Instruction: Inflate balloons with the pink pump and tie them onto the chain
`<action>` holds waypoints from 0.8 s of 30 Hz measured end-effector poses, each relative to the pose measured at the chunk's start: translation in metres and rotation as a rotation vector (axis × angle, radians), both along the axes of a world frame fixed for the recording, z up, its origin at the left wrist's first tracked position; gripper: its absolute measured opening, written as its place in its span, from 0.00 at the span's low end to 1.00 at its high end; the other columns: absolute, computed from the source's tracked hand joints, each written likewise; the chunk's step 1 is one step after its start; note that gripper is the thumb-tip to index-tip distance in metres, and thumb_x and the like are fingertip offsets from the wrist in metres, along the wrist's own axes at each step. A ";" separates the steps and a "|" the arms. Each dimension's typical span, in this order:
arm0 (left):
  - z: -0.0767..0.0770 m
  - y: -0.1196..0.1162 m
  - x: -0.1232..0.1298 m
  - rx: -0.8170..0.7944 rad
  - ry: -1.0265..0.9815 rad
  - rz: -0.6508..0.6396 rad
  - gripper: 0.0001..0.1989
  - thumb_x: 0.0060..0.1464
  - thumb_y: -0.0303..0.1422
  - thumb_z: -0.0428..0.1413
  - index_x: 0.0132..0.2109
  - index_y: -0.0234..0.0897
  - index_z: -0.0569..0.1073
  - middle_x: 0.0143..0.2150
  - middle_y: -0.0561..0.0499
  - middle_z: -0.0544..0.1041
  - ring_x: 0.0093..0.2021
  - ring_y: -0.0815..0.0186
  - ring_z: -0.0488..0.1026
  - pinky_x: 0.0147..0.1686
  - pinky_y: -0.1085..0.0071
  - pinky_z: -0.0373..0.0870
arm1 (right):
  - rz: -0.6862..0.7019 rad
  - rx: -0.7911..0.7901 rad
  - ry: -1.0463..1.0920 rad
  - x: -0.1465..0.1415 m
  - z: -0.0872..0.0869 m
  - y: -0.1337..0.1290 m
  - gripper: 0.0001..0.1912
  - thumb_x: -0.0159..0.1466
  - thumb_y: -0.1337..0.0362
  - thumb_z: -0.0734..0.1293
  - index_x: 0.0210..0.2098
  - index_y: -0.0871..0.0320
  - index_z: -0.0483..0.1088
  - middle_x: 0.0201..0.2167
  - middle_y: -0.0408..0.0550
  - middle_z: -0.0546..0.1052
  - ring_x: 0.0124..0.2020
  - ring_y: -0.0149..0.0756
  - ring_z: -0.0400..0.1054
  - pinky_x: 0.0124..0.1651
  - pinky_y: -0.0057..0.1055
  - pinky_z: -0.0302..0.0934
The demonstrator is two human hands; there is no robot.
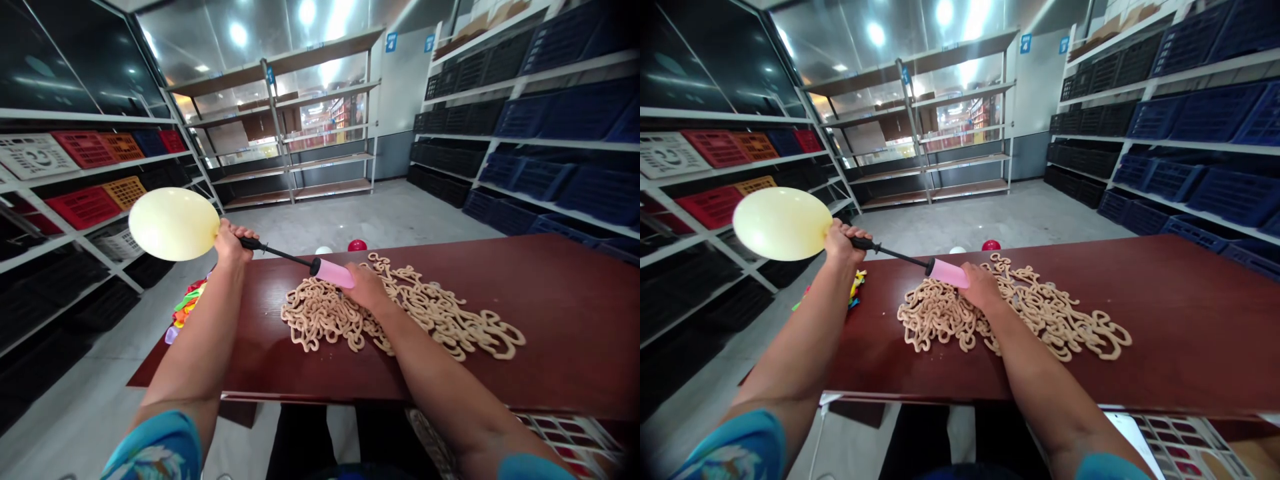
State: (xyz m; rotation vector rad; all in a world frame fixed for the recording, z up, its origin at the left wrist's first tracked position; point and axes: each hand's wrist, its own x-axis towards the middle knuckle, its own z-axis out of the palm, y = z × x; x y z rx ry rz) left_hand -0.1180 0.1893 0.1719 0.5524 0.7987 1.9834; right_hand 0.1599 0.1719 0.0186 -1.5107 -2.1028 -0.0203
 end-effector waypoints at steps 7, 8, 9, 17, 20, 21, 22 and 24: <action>-0.037 -0.001 0.055 -0.051 -0.060 -0.028 0.20 0.58 0.41 0.46 0.23 0.39 0.47 0.15 0.60 0.50 0.13 0.73 0.54 0.18 0.74 0.57 | 0.007 -0.004 -0.036 -0.001 0.000 -0.002 0.16 0.52 0.60 0.67 0.38 0.58 0.65 0.33 0.49 0.73 0.33 0.38 0.66 0.32 0.31 0.51; -0.043 0.000 0.065 -0.060 -0.066 -0.047 0.21 0.57 0.42 0.47 0.23 0.39 0.48 0.15 0.60 0.51 0.13 0.73 0.54 0.18 0.74 0.57 | 0.009 0.002 -0.041 -0.001 0.000 -0.003 0.15 0.52 0.60 0.67 0.38 0.58 0.65 0.33 0.49 0.73 0.33 0.38 0.66 0.32 0.31 0.51; -0.048 0.000 0.075 -0.065 -0.069 -0.065 0.21 0.57 0.42 0.47 0.23 0.39 0.48 0.15 0.60 0.51 0.13 0.73 0.54 0.18 0.74 0.57 | 0.007 0.008 -0.042 -0.002 0.000 -0.003 0.15 0.52 0.59 0.67 0.38 0.58 0.65 0.33 0.49 0.73 0.33 0.38 0.66 0.32 0.31 0.51; -0.059 -0.001 0.101 0.012 -0.045 -0.095 0.23 0.56 0.44 0.49 0.23 0.39 0.47 0.15 0.60 0.51 0.14 0.73 0.56 0.20 0.73 0.60 | -0.049 0.064 -0.049 0.004 0.006 0.003 0.17 0.54 0.61 0.67 0.43 0.56 0.66 0.38 0.49 0.72 0.41 0.41 0.65 0.42 0.33 0.53; -0.045 -0.002 0.078 0.011 -0.056 -0.055 0.22 0.55 0.44 0.49 0.23 0.39 0.47 0.15 0.60 0.51 0.14 0.73 0.56 0.20 0.73 0.60 | -0.058 0.051 -0.056 0.008 0.007 0.004 0.19 0.53 0.62 0.68 0.45 0.54 0.65 0.40 0.48 0.72 0.44 0.42 0.64 0.44 0.34 0.53; -0.039 -0.002 0.068 0.007 -0.060 -0.038 0.22 0.55 0.44 0.49 0.23 0.39 0.46 0.15 0.60 0.51 0.14 0.73 0.56 0.20 0.73 0.60 | -0.066 0.043 -0.052 0.009 0.007 0.005 0.20 0.53 0.62 0.68 0.45 0.54 0.65 0.40 0.48 0.72 0.44 0.43 0.64 0.44 0.34 0.53; -0.033 -0.002 0.056 0.004 -0.062 -0.016 0.22 0.55 0.43 0.49 0.24 0.39 0.46 0.15 0.60 0.51 0.14 0.74 0.56 0.20 0.73 0.59 | -0.073 0.035 -0.047 0.009 0.007 0.005 0.20 0.53 0.62 0.67 0.45 0.54 0.65 0.40 0.48 0.72 0.44 0.43 0.64 0.44 0.34 0.53; -0.021 -0.003 0.035 0.007 -0.053 0.022 0.22 0.55 0.42 0.49 0.24 0.39 0.46 0.15 0.60 0.51 0.14 0.74 0.55 0.20 0.73 0.59 | -0.085 0.029 -0.038 0.009 0.007 0.006 0.20 0.54 0.62 0.67 0.46 0.54 0.65 0.41 0.48 0.72 0.44 0.43 0.64 0.44 0.35 0.53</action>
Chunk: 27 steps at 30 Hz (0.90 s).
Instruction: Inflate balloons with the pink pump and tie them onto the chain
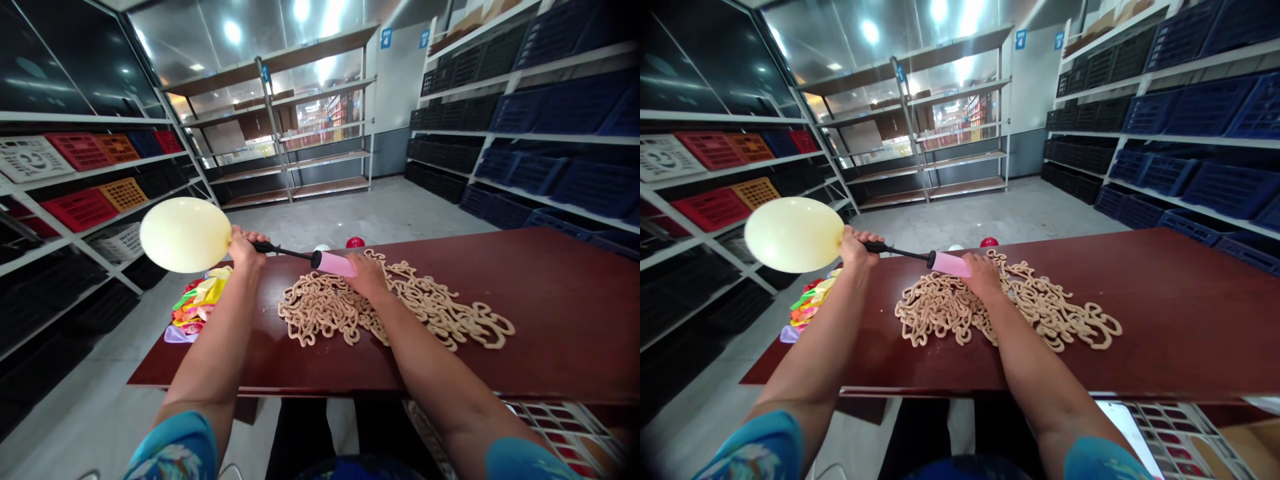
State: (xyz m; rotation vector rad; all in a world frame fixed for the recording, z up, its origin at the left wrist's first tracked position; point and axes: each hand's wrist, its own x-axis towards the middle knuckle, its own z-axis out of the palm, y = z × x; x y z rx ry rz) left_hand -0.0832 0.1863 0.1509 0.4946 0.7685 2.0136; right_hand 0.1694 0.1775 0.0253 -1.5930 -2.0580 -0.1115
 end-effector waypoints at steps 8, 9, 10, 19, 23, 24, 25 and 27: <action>0.000 -0.015 0.000 0.045 0.019 0.054 0.22 0.56 0.43 0.47 0.23 0.39 0.46 0.15 0.60 0.50 0.13 0.74 0.54 0.19 0.74 0.59 | -0.035 -0.036 0.041 0.000 -0.012 0.006 0.19 0.52 0.65 0.68 0.44 0.56 0.65 0.40 0.51 0.71 0.44 0.43 0.63 0.42 0.34 0.55; -0.004 -0.017 0.009 0.046 0.021 0.044 0.23 0.56 0.44 0.48 0.23 0.39 0.46 0.15 0.60 0.50 0.14 0.74 0.54 0.19 0.74 0.59 | -0.033 -0.042 0.042 0.000 -0.013 0.007 0.19 0.52 0.65 0.69 0.43 0.56 0.65 0.40 0.51 0.71 0.43 0.43 0.63 0.42 0.33 0.55; -0.008 -0.017 0.019 0.048 0.026 0.030 0.23 0.55 0.45 0.48 0.23 0.39 0.46 0.15 0.60 0.50 0.14 0.74 0.55 0.19 0.74 0.59 | -0.027 -0.045 0.045 -0.001 -0.014 0.007 0.19 0.52 0.65 0.69 0.43 0.56 0.65 0.40 0.51 0.71 0.43 0.42 0.63 0.42 0.33 0.55; -0.042 -0.014 0.084 0.044 0.068 -0.099 0.24 0.55 0.47 0.48 0.22 0.38 0.48 0.16 0.59 0.51 0.16 0.74 0.56 0.21 0.73 0.59 | 0.032 -0.022 0.068 -0.010 -0.012 0.002 0.19 0.52 0.61 0.69 0.42 0.58 0.64 0.37 0.49 0.71 0.40 0.41 0.65 0.37 0.31 0.54; -0.037 -0.011 0.075 0.009 0.043 -0.083 0.23 0.56 0.45 0.49 0.22 0.38 0.48 0.16 0.59 0.52 0.15 0.74 0.57 0.22 0.73 0.60 | 0.037 -0.017 0.077 -0.005 -0.011 0.004 0.18 0.53 0.63 0.68 0.43 0.57 0.65 0.39 0.49 0.71 0.41 0.40 0.64 0.39 0.31 0.55; -0.031 -0.010 0.067 0.008 0.041 -0.073 0.23 0.56 0.44 0.49 0.23 0.38 0.47 0.16 0.60 0.52 0.15 0.74 0.57 0.22 0.73 0.60 | 0.041 -0.014 0.078 -0.003 -0.011 0.005 0.19 0.53 0.63 0.68 0.44 0.57 0.65 0.39 0.49 0.71 0.42 0.40 0.64 0.40 0.31 0.55; -0.024 -0.009 0.057 0.010 0.043 -0.061 0.22 0.55 0.43 0.49 0.23 0.38 0.47 0.15 0.60 0.52 0.15 0.74 0.57 0.21 0.73 0.60 | 0.043 -0.012 0.078 -0.001 -0.011 0.006 0.19 0.53 0.63 0.68 0.44 0.57 0.65 0.40 0.49 0.71 0.42 0.40 0.64 0.41 0.31 0.55; -0.008 -0.008 0.034 0.009 0.053 -0.027 0.22 0.56 0.42 0.49 0.23 0.39 0.47 0.15 0.60 0.51 0.14 0.73 0.57 0.21 0.72 0.60 | 0.039 -0.008 0.081 0.001 -0.011 0.008 0.20 0.53 0.64 0.68 0.45 0.56 0.64 0.40 0.49 0.71 0.43 0.40 0.64 0.42 0.31 0.54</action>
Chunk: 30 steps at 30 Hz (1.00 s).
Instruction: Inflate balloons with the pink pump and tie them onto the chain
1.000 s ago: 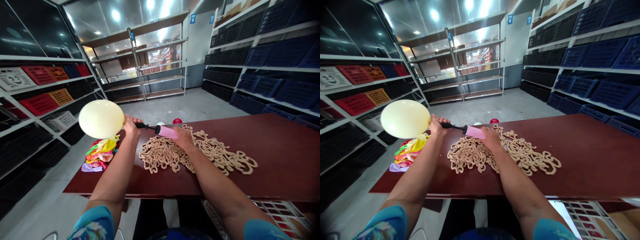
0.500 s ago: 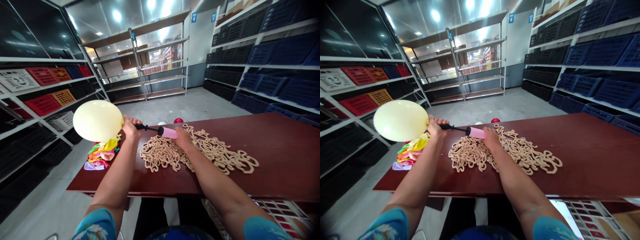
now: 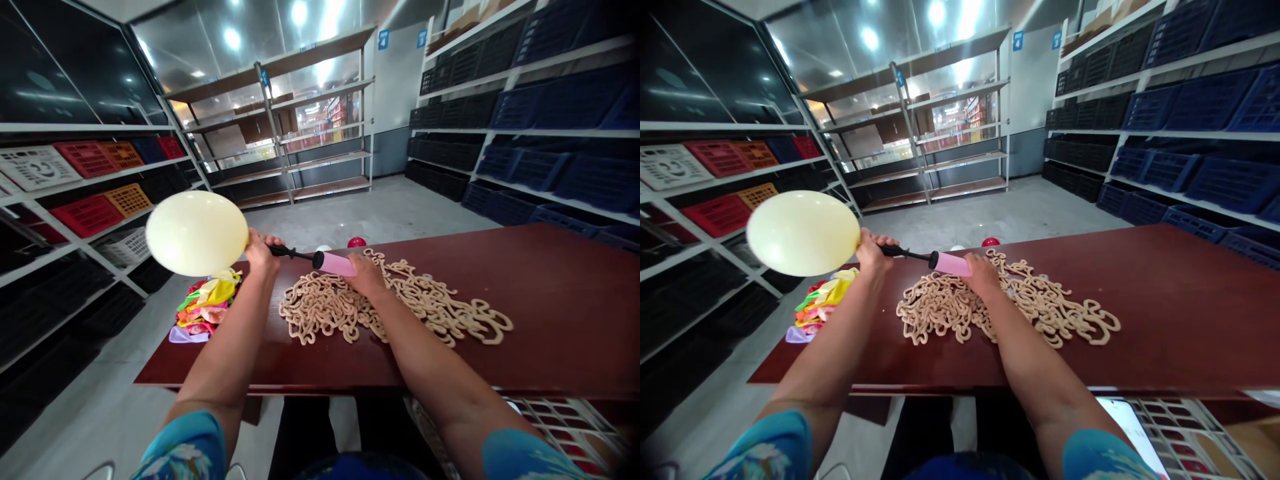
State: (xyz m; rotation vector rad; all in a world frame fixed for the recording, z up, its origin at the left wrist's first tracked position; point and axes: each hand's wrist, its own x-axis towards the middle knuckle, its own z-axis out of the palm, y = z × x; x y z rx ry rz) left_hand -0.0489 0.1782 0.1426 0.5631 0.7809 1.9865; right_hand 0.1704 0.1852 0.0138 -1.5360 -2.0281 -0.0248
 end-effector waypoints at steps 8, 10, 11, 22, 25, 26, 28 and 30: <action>0.033 0.000 -0.050 0.018 0.064 0.085 0.21 0.55 0.41 0.48 0.23 0.39 0.46 0.15 0.60 0.50 0.13 0.74 0.55 0.19 0.74 0.60 | -0.002 -0.059 -0.025 -0.007 0.001 -0.003 0.17 0.51 0.63 0.70 0.39 0.57 0.65 0.36 0.49 0.71 0.38 0.40 0.65 0.38 0.31 0.54; 0.025 -0.003 -0.035 0.023 0.068 0.082 0.22 0.55 0.45 0.48 0.23 0.39 0.46 0.15 0.60 0.50 0.14 0.75 0.55 0.19 0.75 0.60 | -0.006 -0.072 -0.028 -0.008 0.001 -0.003 0.18 0.50 0.62 0.70 0.39 0.57 0.64 0.36 0.48 0.71 0.38 0.40 0.65 0.37 0.31 0.54; 0.020 -0.004 -0.025 0.025 0.067 0.072 0.23 0.55 0.46 0.48 0.23 0.39 0.46 0.15 0.60 0.50 0.14 0.75 0.55 0.19 0.75 0.60 | -0.010 -0.074 -0.024 -0.008 0.000 -0.003 0.17 0.51 0.62 0.70 0.39 0.57 0.64 0.35 0.48 0.71 0.38 0.40 0.65 0.37 0.31 0.54; -0.038 0.004 0.053 -0.062 0.000 -0.025 0.23 0.55 0.46 0.49 0.23 0.38 0.47 0.16 0.60 0.50 0.15 0.75 0.55 0.21 0.74 0.60 | 0.008 -0.063 -0.009 -0.007 -0.003 -0.003 0.18 0.51 0.60 0.69 0.39 0.58 0.65 0.35 0.50 0.71 0.38 0.41 0.65 0.35 0.32 0.54; -0.032 0.006 0.037 -0.070 -0.010 -0.032 0.22 0.54 0.45 0.50 0.24 0.38 0.48 0.16 0.60 0.52 0.15 0.75 0.56 0.21 0.75 0.60 | 0.008 -0.035 -0.016 -0.007 -0.004 -0.003 0.17 0.52 0.60 0.69 0.40 0.57 0.66 0.35 0.49 0.72 0.38 0.41 0.66 0.35 0.31 0.54; -0.027 0.007 0.028 -0.070 -0.014 -0.025 0.21 0.54 0.44 0.51 0.24 0.38 0.49 0.16 0.60 0.52 0.15 0.75 0.56 0.21 0.75 0.60 | 0.011 -0.033 -0.015 -0.007 -0.004 -0.002 0.17 0.52 0.60 0.69 0.40 0.57 0.66 0.35 0.49 0.72 0.38 0.41 0.66 0.35 0.31 0.54; -0.011 0.007 0.006 -0.064 -0.015 -0.008 0.20 0.54 0.42 0.50 0.24 0.39 0.49 0.16 0.60 0.52 0.15 0.74 0.56 0.20 0.74 0.60 | 0.021 -0.032 -0.010 -0.007 -0.004 -0.002 0.18 0.51 0.61 0.69 0.41 0.56 0.66 0.36 0.49 0.72 0.39 0.40 0.66 0.36 0.31 0.54; 0.009 0.006 -0.017 -0.053 0.006 0.026 0.19 0.56 0.40 0.48 0.24 0.39 0.48 0.15 0.60 0.51 0.14 0.74 0.56 0.20 0.74 0.60 | 0.021 -0.037 -0.003 -0.007 -0.003 -0.001 0.18 0.51 0.61 0.69 0.41 0.56 0.65 0.36 0.49 0.72 0.40 0.41 0.66 0.36 0.31 0.54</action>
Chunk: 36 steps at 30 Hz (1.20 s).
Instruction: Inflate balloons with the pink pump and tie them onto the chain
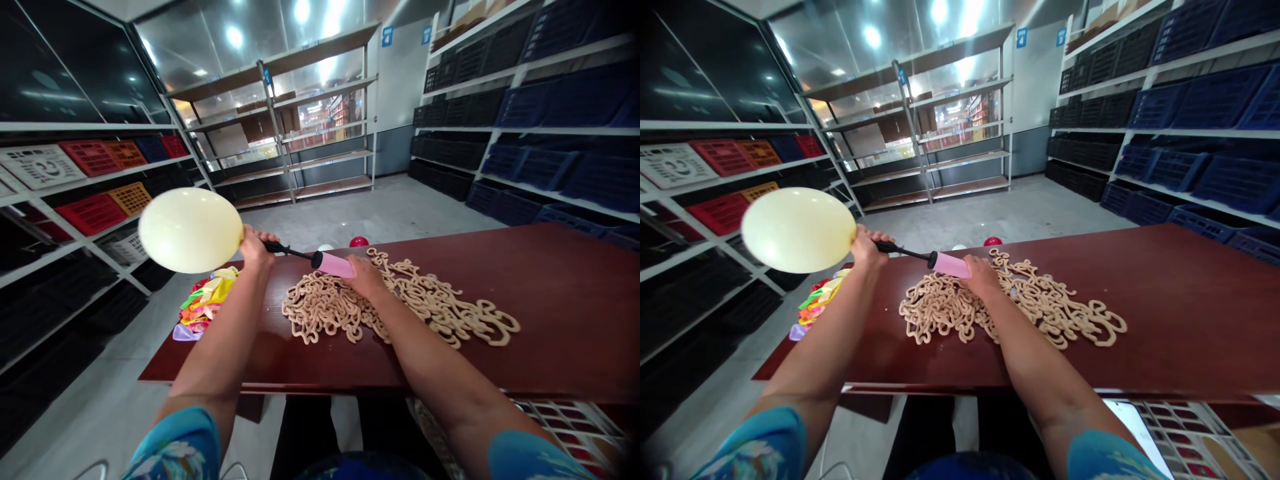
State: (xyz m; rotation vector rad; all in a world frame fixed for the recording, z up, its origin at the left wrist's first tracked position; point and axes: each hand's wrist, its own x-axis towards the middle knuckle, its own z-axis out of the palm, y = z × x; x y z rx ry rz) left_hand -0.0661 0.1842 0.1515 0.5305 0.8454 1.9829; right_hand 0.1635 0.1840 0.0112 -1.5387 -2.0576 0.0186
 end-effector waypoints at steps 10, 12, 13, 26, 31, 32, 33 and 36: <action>0.028 -0.007 -0.016 0.092 0.087 0.020 0.22 0.55 0.44 0.49 0.24 0.39 0.46 0.15 0.60 0.50 0.13 0.74 0.55 0.17 0.74 0.59 | -0.017 -0.023 0.029 -0.005 0.001 -0.006 0.18 0.49 0.60 0.69 0.39 0.56 0.65 0.33 0.49 0.71 0.34 0.39 0.67 0.33 0.32 0.55; 0.012 -0.004 -0.001 0.068 0.067 0.005 0.22 0.56 0.45 0.48 0.24 0.39 0.47 0.15 0.60 0.50 0.13 0.74 0.55 0.17 0.74 0.59 | -0.011 -0.013 0.024 -0.006 -0.001 -0.006 0.17 0.50 0.61 0.69 0.38 0.57 0.64 0.32 0.49 0.70 0.34 0.40 0.66 0.33 0.33 0.55; 0.003 -0.002 0.008 0.049 0.053 -0.003 0.22 0.56 0.45 0.48 0.24 0.39 0.47 0.15 0.60 0.50 0.13 0.74 0.55 0.17 0.74 0.59 | -0.004 -0.009 0.020 -0.006 -0.002 -0.005 0.16 0.50 0.62 0.68 0.38 0.57 0.64 0.32 0.50 0.70 0.35 0.40 0.66 0.33 0.33 0.55; -0.042 0.006 0.032 -0.036 -0.059 -0.071 0.21 0.55 0.42 0.50 0.23 0.38 0.48 0.16 0.60 0.52 0.14 0.74 0.56 0.21 0.73 0.59 | 0.005 -0.002 0.011 -0.005 0.001 -0.008 0.17 0.52 0.61 0.68 0.41 0.56 0.66 0.35 0.51 0.71 0.38 0.41 0.65 0.34 0.32 0.54; -0.002 0.000 -0.025 -0.005 -0.015 0.016 0.18 0.55 0.37 0.48 0.24 0.39 0.48 0.15 0.60 0.51 0.14 0.73 0.56 0.20 0.72 0.59 | 0.036 0.040 0.032 -0.004 -0.001 -0.005 0.18 0.52 0.63 0.67 0.42 0.56 0.65 0.37 0.50 0.70 0.40 0.42 0.64 0.35 0.34 0.55; 0.006 -0.001 -0.035 0.006 -0.006 0.033 0.18 0.55 0.36 0.48 0.24 0.39 0.48 0.15 0.60 0.51 0.14 0.73 0.55 0.20 0.72 0.59 | 0.036 0.043 0.037 -0.004 -0.001 -0.005 0.18 0.52 0.63 0.67 0.43 0.56 0.65 0.37 0.50 0.70 0.40 0.42 0.64 0.35 0.34 0.55; 0.012 -0.002 -0.043 0.016 0.002 0.049 0.17 0.55 0.36 0.48 0.24 0.39 0.48 0.15 0.60 0.51 0.14 0.73 0.55 0.20 0.72 0.59 | 0.037 0.042 0.038 -0.004 -0.001 -0.004 0.19 0.52 0.63 0.67 0.43 0.56 0.65 0.37 0.50 0.70 0.40 0.42 0.64 0.36 0.34 0.55; 0.020 -0.002 -0.053 0.035 0.003 0.071 0.17 0.55 0.36 0.47 0.24 0.39 0.48 0.15 0.60 0.50 0.14 0.73 0.55 0.19 0.73 0.59 | 0.024 0.035 0.025 -0.005 -0.001 -0.005 0.19 0.52 0.63 0.67 0.43 0.56 0.65 0.37 0.50 0.70 0.40 0.42 0.63 0.36 0.34 0.55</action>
